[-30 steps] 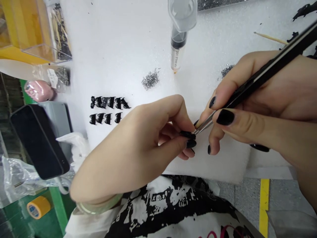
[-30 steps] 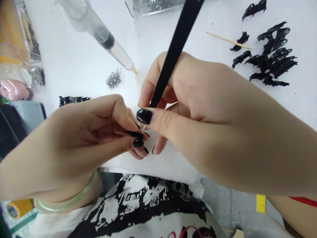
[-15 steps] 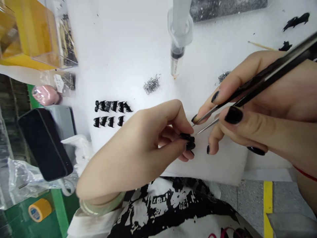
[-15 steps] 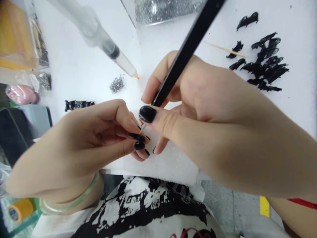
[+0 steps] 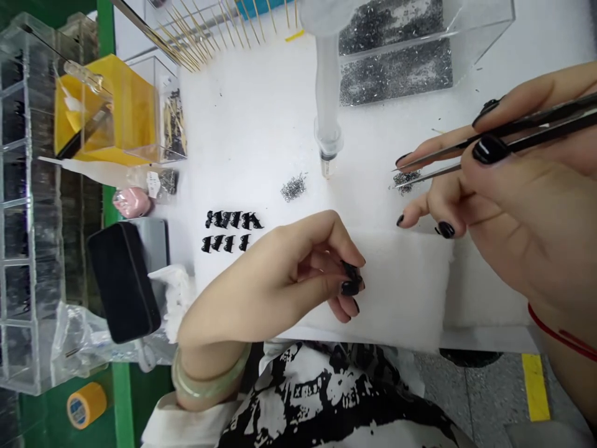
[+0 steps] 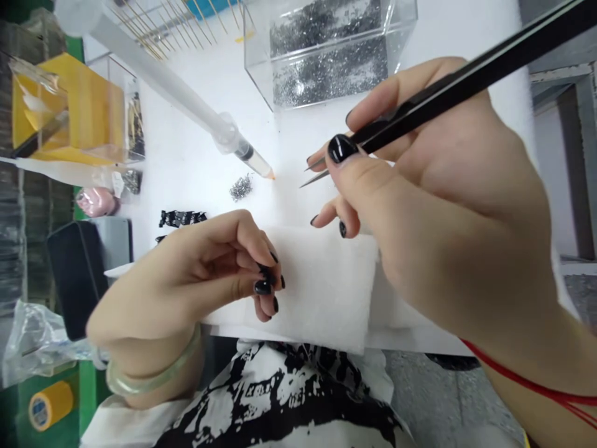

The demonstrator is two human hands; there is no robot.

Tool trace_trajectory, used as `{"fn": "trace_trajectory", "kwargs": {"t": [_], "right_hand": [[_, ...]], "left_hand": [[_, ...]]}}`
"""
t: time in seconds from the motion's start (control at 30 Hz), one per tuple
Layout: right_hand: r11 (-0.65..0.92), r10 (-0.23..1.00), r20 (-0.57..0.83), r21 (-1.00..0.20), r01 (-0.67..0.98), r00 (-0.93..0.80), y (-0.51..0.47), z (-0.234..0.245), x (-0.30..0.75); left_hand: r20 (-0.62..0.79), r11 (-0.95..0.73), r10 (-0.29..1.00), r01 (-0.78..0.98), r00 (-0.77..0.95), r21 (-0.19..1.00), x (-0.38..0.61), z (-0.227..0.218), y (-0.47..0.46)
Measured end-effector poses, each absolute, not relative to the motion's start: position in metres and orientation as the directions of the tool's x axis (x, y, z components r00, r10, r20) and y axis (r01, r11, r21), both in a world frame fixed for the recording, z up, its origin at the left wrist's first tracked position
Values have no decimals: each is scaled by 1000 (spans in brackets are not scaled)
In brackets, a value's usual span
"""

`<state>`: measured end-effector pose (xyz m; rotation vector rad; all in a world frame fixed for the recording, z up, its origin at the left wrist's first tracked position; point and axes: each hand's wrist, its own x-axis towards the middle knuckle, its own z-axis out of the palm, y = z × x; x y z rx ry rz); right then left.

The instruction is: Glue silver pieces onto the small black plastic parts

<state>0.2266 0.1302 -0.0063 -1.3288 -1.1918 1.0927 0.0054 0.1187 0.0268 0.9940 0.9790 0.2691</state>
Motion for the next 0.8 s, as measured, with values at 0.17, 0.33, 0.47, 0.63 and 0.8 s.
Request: {"fn": "trace_trajectory", "kwargs": {"t": [0.17,0.33,0.47,0.63,0.8], "right_hand": [[80,991,89,-993,84,98,127,-1,222],[148,987,158,-970,194,36,126,-1,225],[240,970,239,-930,279,-40,130,-5,227],[257,966,245,-909,328,-78,132,-12,228],[251,966,257,-922,295,-18,135,-18,226]], "left_hand": [[-510,545,609,147,607,825,4,25,118],[-437,516,609,88,662,852,0,21,113],[-351,470,601,38,718,882,-3,18,110],[-284,356,554,86,783,931,-2,18,113],[-250,357,459,80,853,931,1,15,116]]}}
